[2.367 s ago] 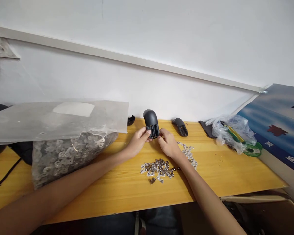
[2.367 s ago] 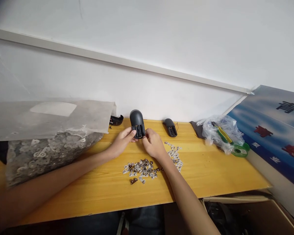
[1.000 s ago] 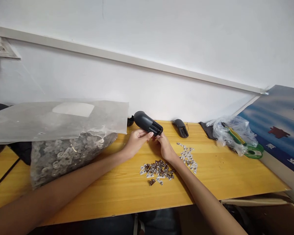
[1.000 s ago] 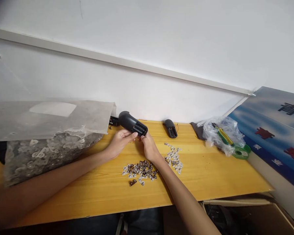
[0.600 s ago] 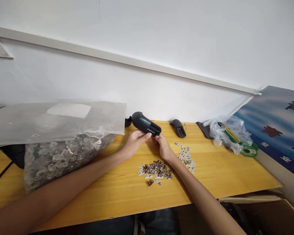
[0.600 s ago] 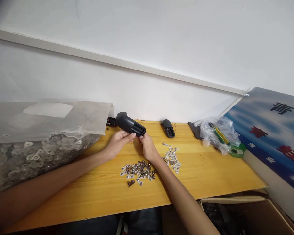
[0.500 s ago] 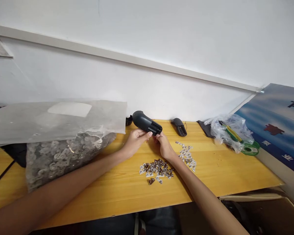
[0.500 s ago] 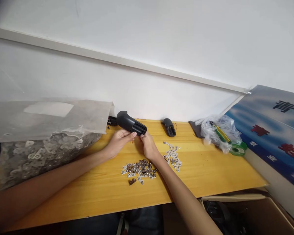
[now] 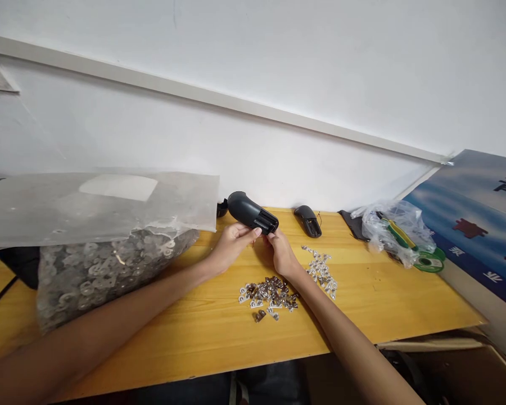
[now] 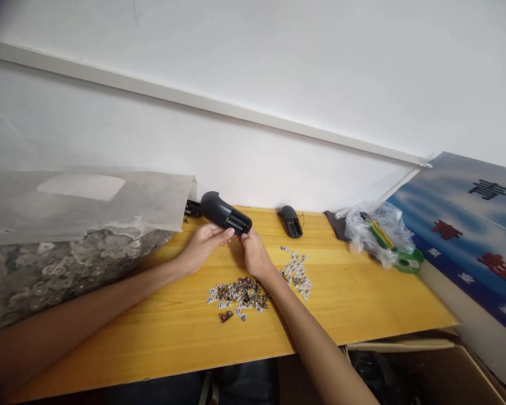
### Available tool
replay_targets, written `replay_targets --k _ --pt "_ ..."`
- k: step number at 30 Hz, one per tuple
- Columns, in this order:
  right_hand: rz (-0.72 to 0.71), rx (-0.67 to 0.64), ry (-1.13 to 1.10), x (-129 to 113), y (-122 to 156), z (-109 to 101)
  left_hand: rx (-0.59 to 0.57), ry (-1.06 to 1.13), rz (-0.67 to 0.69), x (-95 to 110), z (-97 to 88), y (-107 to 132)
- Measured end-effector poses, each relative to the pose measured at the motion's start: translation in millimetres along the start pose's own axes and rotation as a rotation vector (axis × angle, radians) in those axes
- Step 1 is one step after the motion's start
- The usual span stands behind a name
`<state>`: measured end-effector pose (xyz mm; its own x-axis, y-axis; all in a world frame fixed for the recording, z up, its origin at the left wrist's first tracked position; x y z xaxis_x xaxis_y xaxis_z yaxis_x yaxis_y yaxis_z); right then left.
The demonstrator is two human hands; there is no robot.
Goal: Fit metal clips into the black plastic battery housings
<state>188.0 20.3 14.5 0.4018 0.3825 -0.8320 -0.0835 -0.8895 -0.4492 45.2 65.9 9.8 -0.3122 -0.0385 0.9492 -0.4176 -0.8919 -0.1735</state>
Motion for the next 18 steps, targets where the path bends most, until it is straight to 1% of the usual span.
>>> replay_targets --k 8,12,15,17,18 --pt "-0.002 0.060 0.027 -3 -7 7 0.031 -0.040 -0.009 -2 -4.7 -2" --pt "0.049 0.063 0.012 4 -8 10 0.072 -0.067 -0.019 -1 -4.9 -2" --pt "0.095 0.205 0.045 9 -5 5 0.103 -0.140 0.017 2 -4.9 -1" --pt "0.058 0.278 0.062 6 -2 3 0.084 -0.200 0.052 3 -3.1 1" --pt "0.031 0.285 0.060 3 -1 4 0.067 -0.240 0.070 3 -1.8 2"
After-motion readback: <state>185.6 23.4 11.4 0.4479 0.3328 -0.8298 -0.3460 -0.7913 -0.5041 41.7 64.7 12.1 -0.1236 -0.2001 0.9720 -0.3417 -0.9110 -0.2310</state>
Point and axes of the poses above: each hand's wrist, its own y-axis away from the middle knuckle, its own z-axis out of the palm, x = y × z, the point moved 5 cm from there along -y, towards the middle knuckle, and after that the axes turned 5 degrees about x, right-handed, at the moved point
